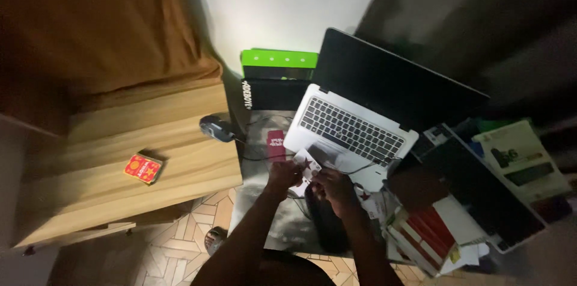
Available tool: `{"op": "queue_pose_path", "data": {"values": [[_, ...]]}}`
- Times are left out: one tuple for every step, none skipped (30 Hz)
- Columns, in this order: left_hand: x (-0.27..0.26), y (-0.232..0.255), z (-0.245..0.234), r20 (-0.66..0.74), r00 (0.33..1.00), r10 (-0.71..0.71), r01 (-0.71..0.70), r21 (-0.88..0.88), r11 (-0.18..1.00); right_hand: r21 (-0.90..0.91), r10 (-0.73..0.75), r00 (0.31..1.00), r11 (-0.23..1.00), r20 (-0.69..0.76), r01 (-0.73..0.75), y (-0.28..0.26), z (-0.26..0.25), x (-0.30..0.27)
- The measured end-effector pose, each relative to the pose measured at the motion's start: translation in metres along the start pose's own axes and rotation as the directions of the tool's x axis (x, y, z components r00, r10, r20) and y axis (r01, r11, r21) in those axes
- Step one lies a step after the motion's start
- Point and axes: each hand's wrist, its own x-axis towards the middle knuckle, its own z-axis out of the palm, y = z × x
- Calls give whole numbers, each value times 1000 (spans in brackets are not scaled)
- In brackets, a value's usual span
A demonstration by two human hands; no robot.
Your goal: Organizing various items on a desk, including playing cards, electronics boxes, and a remote.
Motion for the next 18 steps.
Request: {"op": "queue_pose_path", "data": {"values": [[5, 4, -2, 6, 1000, 9, -9, -4, 1000, 6, 0, 1000, 1000, -10, 0, 3, -9, 3], [7, 9, -5, 13, 999, -44, 44, 46, 998, 74, -31, 998, 997, -47, 34, 8, -17, 3], [9, 14, -8, 16, 995, -97, 95, 97, 991, 141, -59, 994, 987, -87, 71, 12, -25, 3], [14, 25, -24, 17, 996, -89, 87, 94, 992, 142, -62, 994, 987, -95, 75, 5, -27, -3], [18, 35, -40, 138, 980, -140, 187, -435, 881, 59, 19, 996, 998, -89, -14, -3, -29, -9], [18, 43, -59, 278, 954, -115, 298, -813, 501, -18, 105, 990, 994, -89, -107, -8, -25, -16], [19, 43, -54, 287, 952, -107, 301, -811, 502, -8, 107, 990, 994, -96, -108, 19, -38, -1], [23, 47, -44, 129, 987, -97, 158, -649, 744, -238, -144, 980, 965, -140, 108, 43, -58, 12], [27, 52, -35, -24, 999, -40, 27, -407, 913, -460, -388, 913, 838, -124, 293, 67, -77, 26], [31, 54, -46, -24, 999, -33, 21, -402, 916, -456, -394, 911, 838, -126, 299, 68, -79, 21], [34, 56, -57, 128, 972, -197, 231, -659, 716, -905, -434, 893, 418, -119, 82, 70, -79, 16], [33, 62, -65, 320, 898, -301, 424, -811, 403, -966, -457, 885, -178, -89, -189, 75, -82, 5], [32, 64, -72, 322, 898, -300, 425, -811, 402, -965, -456, 886, -178, -91, -190, 77, -78, 1], [35, 68, -78, 439, 790, -427, 523, -847, 98, -965, -413, 889, -81, -195, -249, 77, -77, -4], [38, 72, -84, 575, 652, -494, 545, -808, -222, -951, -360, 885, 14, -294, -310, 77, -75, -9], [32, 63, -81, 573, 654, -494, 546, -810, -217, -951, -363, 884, 18, -294, -309, 77, -75, -10], [25, 55, -79, 530, 705, -470, 507, -841, -188, -942, -351, 876, 59, -331, -332, 76, -75, -10], [16, 46, -76, 488, 752, -443, 468, -868, -163, -929, -333, 868, 99, -368, -356, 77, -73, -13]]}}
